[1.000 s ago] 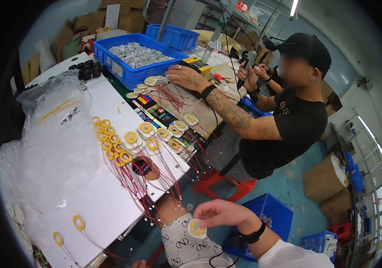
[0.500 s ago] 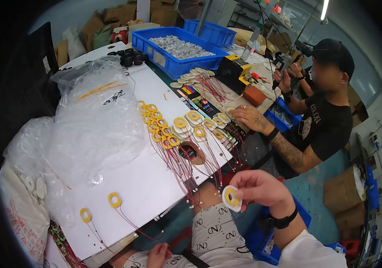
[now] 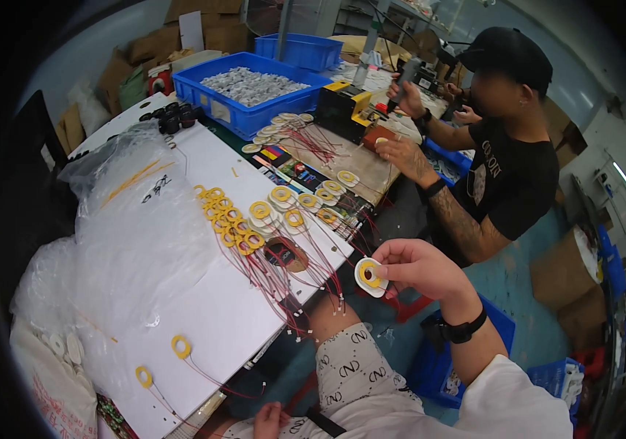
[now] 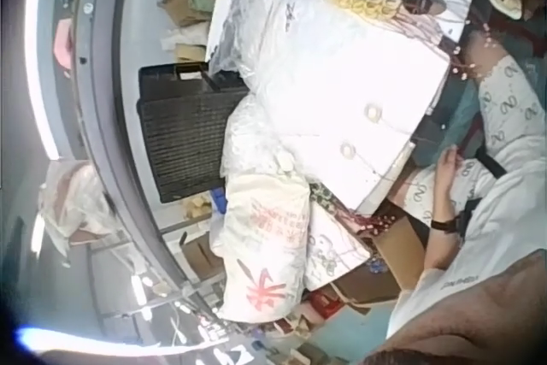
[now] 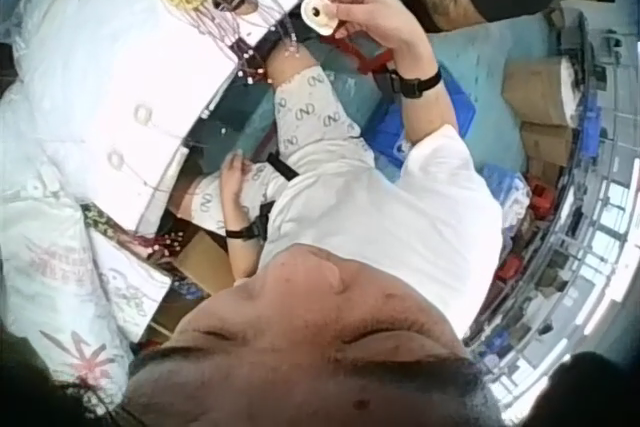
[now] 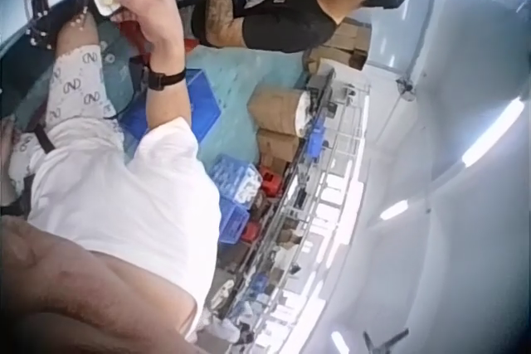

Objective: Assembling electronic components, including wiring yellow rings to small PCBs.

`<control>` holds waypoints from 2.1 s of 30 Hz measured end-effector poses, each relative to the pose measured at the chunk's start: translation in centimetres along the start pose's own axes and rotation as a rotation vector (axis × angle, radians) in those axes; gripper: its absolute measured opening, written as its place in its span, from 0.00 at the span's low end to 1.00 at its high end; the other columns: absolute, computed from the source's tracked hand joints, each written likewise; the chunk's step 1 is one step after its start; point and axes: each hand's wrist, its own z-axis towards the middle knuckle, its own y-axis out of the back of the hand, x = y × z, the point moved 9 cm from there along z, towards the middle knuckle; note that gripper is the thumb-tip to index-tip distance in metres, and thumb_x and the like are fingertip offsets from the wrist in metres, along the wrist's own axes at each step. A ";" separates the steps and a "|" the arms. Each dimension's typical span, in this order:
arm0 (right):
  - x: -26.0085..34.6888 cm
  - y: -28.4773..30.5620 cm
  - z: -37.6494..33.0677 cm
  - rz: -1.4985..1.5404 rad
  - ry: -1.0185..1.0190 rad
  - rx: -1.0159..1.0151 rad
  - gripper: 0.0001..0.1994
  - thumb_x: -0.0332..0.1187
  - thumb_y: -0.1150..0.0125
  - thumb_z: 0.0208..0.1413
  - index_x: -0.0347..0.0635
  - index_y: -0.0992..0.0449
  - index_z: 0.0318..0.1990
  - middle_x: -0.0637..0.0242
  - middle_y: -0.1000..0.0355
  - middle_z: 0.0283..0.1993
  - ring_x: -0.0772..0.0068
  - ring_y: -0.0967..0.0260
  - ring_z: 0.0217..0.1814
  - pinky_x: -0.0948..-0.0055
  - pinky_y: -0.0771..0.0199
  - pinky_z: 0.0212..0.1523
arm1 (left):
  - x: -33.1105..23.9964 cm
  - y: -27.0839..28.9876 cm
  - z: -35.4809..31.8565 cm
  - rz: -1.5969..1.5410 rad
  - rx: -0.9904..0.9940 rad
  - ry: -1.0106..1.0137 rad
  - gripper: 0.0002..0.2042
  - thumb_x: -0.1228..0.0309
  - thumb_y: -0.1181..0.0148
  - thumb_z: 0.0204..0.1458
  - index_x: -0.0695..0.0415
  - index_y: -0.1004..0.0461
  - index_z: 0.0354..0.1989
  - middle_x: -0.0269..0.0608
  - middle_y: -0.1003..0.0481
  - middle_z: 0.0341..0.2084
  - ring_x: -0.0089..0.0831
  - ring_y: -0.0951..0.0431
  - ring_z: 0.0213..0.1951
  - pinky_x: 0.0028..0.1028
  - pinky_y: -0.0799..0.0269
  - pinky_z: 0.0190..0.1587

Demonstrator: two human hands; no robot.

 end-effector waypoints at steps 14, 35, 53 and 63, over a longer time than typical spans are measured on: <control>7.6 13.2 12.0 -1.142 0.157 -0.559 0.11 0.34 0.30 0.45 0.33 0.18 0.31 0.52 0.21 0.28 0.59 0.20 0.31 0.63 0.21 0.38 | 0.5 -0.2 0.4 0.042 -0.013 -0.001 0.13 0.63 0.49 0.67 0.62 0.26 0.37 0.35 0.26 0.20 0.20 0.29 0.20 0.21 0.34 0.24; 5.6 24.4 29.9 -1.512 0.140 -0.759 0.14 0.41 0.27 0.43 0.42 0.14 0.33 0.54 0.20 0.35 0.52 0.21 0.39 0.62 0.21 0.45 | -1.1 0.2 -0.1 0.029 -0.071 -0.024 0.19 0.56 0.47 0.66 0.61 0.24 0.33 0.36 0.23 0.21 0.23 0.26 0.22 0.23 0.32 0.28; 8.3 20.5 22.5 -1.412 0.554 -0.837 0.09 0.32 0.37 0.50 0.38 0.17 0.36 0.45 0.22 0.36 0.44 0.23 0.42 0.54 0.23 0.46 | 0.2 0.7 0.1 -0.001 -0.090 0.047 0.18 0.58 0.44 0.65 0.64 0.22 0.39 0.39 0.21 0.26 0.25 0.24 0.27 0.24 0.30 0.31; -3.7 9.8 -8.9 -0.750 0.283 0.201 0.07 0.30 0.39 0.62 0.38 0.20 0.43 0.61 0.20 0.38 0.68 0.22 0.38 0.71 0.24 0.41 | 2.3 0.4 2.6 0.128 -0.103 0.135 0.17 0.58 0.48 0.67 0.62 0.25 0.42 0.37 0.23 0.22 0.23 0.25 0.24 0.22 0.29 0.29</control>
